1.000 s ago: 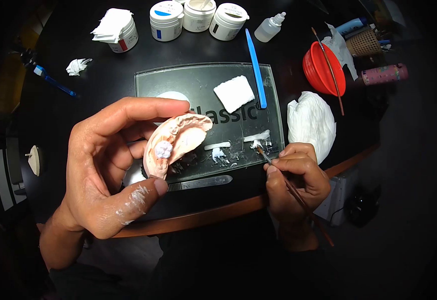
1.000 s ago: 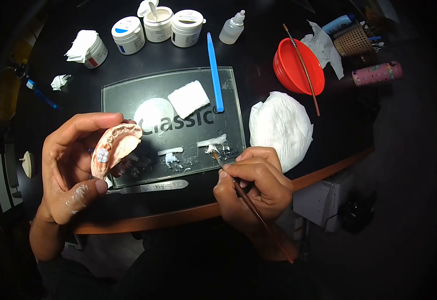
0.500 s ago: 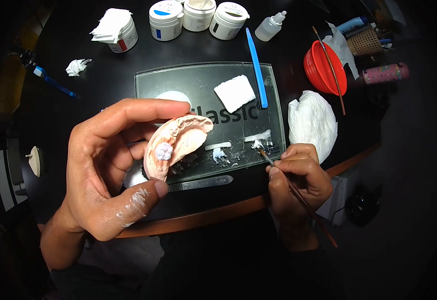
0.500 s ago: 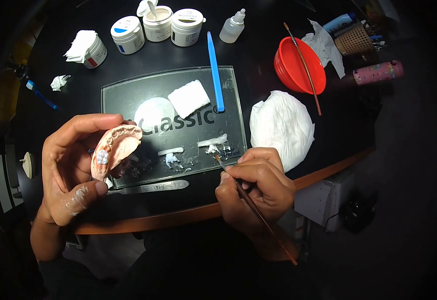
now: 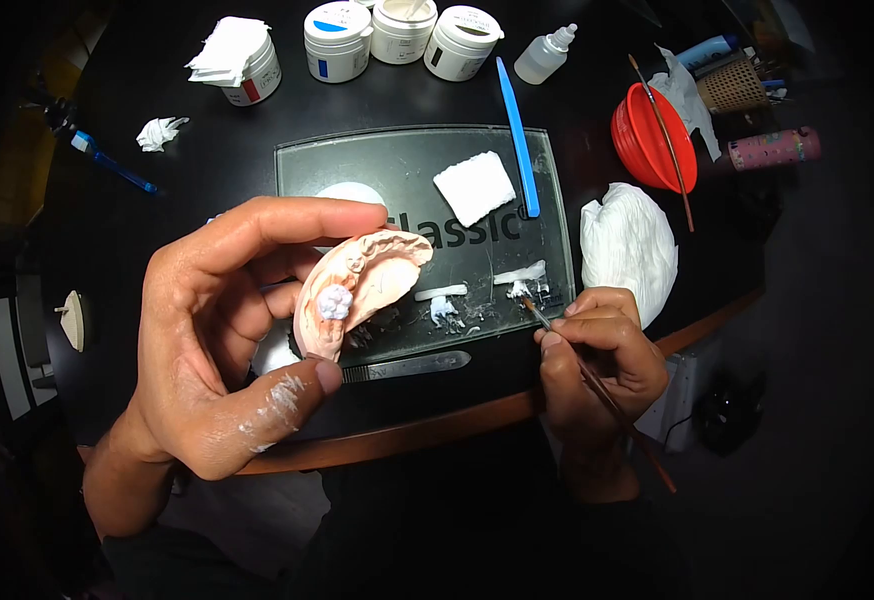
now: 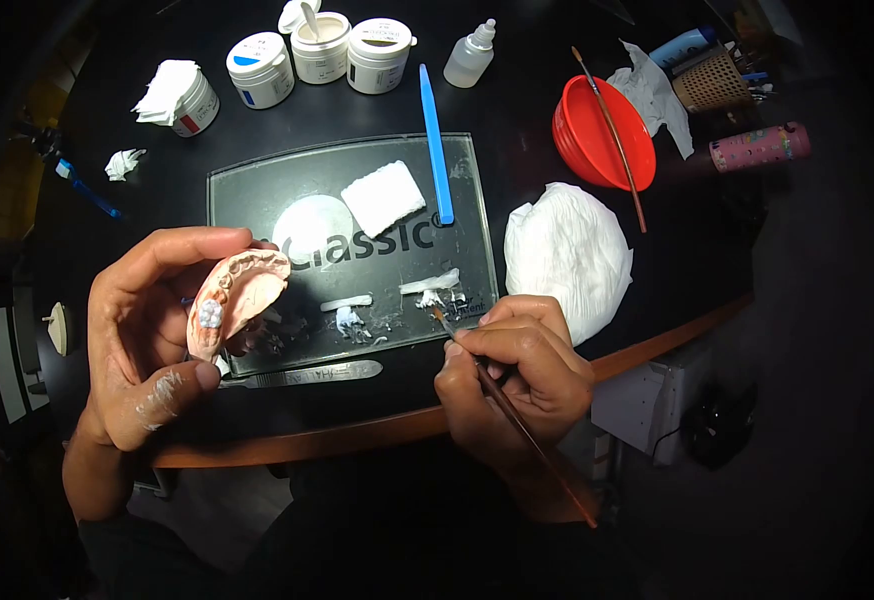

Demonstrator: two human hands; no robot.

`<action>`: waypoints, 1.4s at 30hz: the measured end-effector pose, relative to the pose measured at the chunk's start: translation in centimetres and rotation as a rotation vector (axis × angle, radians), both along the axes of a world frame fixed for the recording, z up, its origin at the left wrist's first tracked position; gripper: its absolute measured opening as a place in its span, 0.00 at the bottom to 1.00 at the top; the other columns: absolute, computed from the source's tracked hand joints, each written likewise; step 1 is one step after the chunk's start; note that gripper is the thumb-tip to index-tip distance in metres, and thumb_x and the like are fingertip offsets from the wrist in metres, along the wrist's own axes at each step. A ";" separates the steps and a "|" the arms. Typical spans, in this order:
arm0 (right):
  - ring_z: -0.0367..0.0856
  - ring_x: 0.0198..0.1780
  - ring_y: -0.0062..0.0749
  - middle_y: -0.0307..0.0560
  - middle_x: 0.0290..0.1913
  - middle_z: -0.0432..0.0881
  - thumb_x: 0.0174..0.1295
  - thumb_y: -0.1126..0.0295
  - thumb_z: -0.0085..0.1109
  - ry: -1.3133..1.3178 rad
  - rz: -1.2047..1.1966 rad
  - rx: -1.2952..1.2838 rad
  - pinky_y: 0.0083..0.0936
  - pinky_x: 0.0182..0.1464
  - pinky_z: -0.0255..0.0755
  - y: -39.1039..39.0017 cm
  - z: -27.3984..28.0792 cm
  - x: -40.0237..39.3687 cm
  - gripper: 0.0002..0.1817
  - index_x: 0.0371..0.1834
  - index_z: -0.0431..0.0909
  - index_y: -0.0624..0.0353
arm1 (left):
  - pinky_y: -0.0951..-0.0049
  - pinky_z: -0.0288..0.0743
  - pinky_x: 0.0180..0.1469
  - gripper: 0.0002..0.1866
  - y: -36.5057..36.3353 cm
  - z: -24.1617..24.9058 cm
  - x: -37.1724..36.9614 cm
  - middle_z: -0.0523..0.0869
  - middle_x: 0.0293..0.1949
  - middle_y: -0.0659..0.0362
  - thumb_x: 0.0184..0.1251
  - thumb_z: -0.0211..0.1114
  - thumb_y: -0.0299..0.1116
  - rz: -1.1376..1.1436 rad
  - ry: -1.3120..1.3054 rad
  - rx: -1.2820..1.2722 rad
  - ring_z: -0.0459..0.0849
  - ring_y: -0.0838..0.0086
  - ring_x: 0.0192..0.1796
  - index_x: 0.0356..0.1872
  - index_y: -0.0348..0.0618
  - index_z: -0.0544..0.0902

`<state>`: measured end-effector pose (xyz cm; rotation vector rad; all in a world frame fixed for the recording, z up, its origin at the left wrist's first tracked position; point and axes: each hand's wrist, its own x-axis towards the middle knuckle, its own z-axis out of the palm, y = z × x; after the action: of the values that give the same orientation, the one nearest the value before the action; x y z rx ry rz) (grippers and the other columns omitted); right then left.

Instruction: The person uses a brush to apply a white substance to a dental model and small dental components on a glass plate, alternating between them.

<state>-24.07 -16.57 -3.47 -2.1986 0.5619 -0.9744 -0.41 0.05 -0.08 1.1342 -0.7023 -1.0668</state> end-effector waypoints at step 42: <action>0.84 0.56 0.52 0.47 0.33 0.86 0.51 0.82 0.71 -0.174 0.767 -0.024 0.47 0.61 0.86 -0.9 5.5 8.9 0.11 0.39 0.86 0.64 | 0.63 0.76 0.75 0.32 0.5 -1.0 1.4 0.80 0.67 0.40 0.62 0.65 0.20 -0.181 -0.067 -0.207 0.83 0.59 0.70 0.70 0.21 0.74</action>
<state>-15.21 -17.50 2.02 -2.0475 -0.3656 -0.7276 0.96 0.53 -1.12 0.9445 -0.9604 -1.0835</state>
